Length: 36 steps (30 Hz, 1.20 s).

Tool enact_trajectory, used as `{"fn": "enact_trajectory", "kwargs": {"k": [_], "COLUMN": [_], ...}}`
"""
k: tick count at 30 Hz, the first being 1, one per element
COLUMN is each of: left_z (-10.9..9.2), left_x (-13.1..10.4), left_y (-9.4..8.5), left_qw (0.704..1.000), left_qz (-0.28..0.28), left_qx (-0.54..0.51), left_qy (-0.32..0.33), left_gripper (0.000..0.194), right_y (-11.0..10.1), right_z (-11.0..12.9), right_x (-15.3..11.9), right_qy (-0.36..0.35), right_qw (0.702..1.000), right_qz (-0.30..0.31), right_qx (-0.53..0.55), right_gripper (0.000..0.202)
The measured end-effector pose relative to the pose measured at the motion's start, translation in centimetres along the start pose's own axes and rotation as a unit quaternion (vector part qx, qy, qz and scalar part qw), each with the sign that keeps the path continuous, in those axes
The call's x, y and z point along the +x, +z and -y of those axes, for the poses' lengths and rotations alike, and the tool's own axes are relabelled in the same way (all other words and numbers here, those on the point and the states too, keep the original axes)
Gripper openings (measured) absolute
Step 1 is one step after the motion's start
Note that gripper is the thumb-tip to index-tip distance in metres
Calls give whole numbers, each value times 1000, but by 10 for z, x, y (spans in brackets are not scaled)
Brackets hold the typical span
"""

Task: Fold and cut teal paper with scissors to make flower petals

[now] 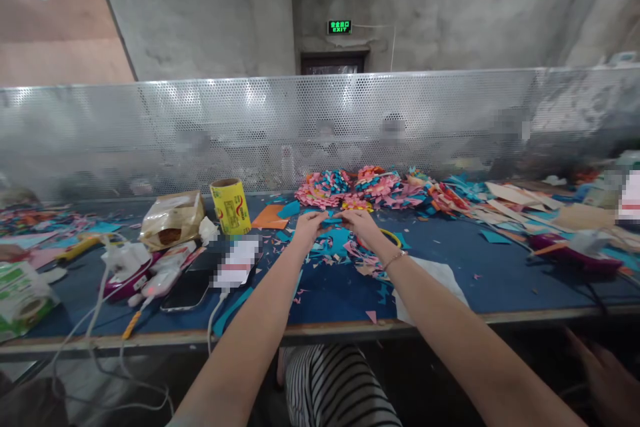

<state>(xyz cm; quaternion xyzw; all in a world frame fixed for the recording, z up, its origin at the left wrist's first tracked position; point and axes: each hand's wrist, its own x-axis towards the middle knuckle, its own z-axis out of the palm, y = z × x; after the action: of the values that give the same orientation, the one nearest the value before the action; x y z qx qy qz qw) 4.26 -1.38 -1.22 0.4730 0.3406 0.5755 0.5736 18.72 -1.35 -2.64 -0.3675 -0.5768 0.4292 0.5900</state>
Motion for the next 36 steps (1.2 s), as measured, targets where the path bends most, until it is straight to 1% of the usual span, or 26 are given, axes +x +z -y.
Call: {"fn": "enact_trajectory", "kwargs": {"k": [2,4,7,12,18,26,36], "left_z": [2,4,4,3,4,-1,-1], "left_x": [1,2,3,5,8,4,3], "left_y": [-1,-2,-5,-5,-5,-4,-5], "left_qw": [1000,999,999,998,996,994,991], "left_qz": [12,20,16,10,7,3,12], "left_qx": [11,23,41,58,77,99,121], "left_qy": [10,16,18,16,35,45,58], "left_gripper": [22,26,31,32,29,26,26], "right_y": [-1,-1,-2,-3,-8,-10,-11], "right_z": [0,1,3,6,4,0,5], "right_x": [-1,-1,-1,0,3,5,3], "right_qy": [-7,-22,-44,-57,-78,-94,-111], "right_qw": [999,997,992,992,987,983,982], "right_qz": [-6,-13,-16,-14,-20,-10,-1], "right_qx": [-31,-78,-119,-109,-138,-156,-154], "right_gripper": [27,26,24,24,23,20,17]}}
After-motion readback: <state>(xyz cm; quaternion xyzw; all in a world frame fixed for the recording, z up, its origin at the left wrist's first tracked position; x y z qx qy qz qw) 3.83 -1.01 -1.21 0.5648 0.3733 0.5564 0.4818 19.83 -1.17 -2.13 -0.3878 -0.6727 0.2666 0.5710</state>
